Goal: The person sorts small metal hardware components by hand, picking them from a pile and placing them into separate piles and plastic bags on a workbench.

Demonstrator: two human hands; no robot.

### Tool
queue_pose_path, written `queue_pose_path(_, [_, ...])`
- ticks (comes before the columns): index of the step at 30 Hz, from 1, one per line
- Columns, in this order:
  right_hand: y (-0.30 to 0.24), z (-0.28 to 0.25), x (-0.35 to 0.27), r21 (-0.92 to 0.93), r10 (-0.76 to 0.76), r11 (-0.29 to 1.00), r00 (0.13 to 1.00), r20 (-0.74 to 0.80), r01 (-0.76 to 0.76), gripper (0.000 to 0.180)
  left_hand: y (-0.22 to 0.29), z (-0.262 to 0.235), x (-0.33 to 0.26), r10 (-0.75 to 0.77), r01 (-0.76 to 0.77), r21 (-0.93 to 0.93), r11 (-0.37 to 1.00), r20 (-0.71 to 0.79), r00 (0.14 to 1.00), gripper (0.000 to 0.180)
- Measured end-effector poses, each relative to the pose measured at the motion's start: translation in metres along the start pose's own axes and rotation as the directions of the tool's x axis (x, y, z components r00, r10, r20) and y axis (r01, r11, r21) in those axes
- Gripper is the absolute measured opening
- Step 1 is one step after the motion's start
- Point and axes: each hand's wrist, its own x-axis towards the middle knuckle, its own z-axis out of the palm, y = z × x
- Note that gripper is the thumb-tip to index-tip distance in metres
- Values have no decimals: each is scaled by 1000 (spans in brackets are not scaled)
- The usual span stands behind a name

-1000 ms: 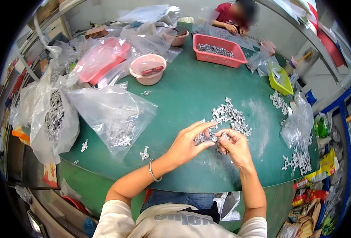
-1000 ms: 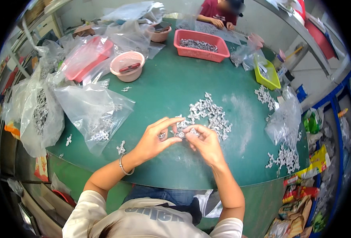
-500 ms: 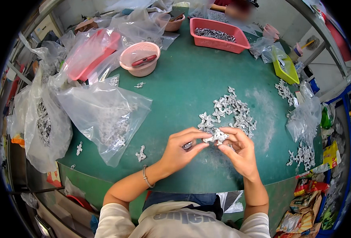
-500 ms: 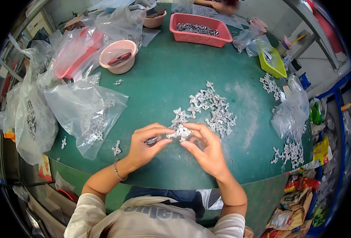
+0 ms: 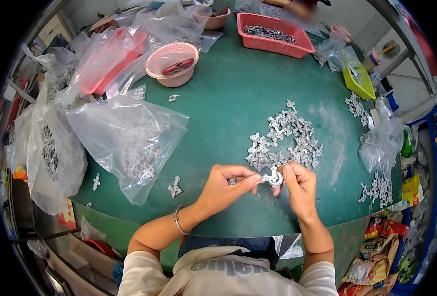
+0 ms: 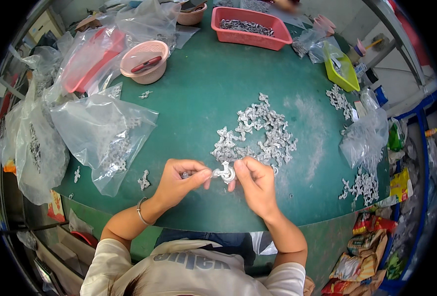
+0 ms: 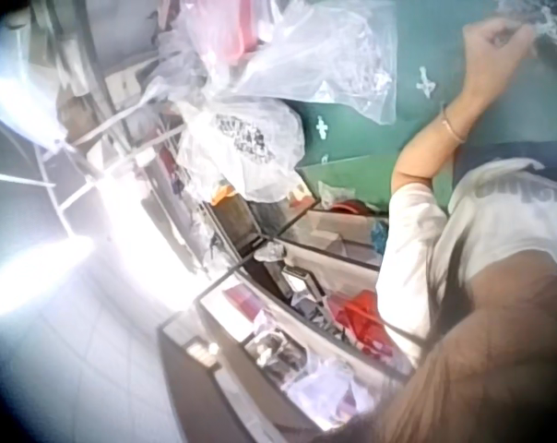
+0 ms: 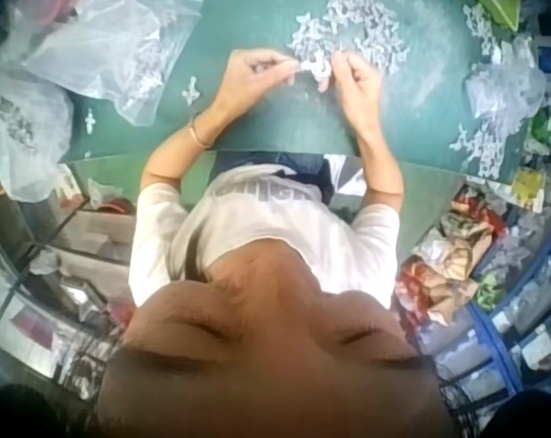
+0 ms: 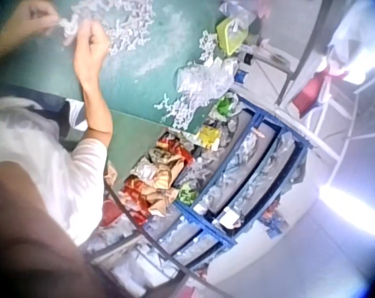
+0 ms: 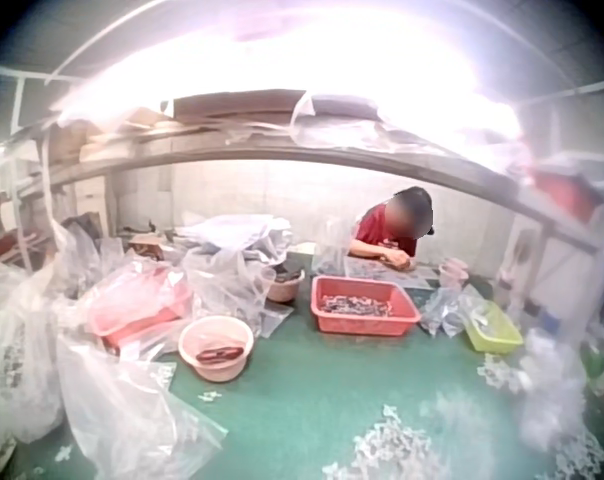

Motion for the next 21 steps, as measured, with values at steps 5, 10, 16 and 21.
queue_pose_path(5, [-1,3,0,51,2,999,1000,-12,-2,31,3,-1,-1,-61,64,-98,993,39,997,14])
queue_pose_path(10, [1,2,-2,50,-13,999,1000,-24,14,33,1,-4,-4,-121,134,-104,985,129,984,22])
queue_pose_path(16, [13,8,-3,-363,-228,897,968,105,251,20,0,7,3,-542,596,-477,646,263,798,54])
queue_pose_path(21, [13,6,4,-593,-256,765,964,75,249,11,-20,2,3,-511,627,-367,687,370,776,43])
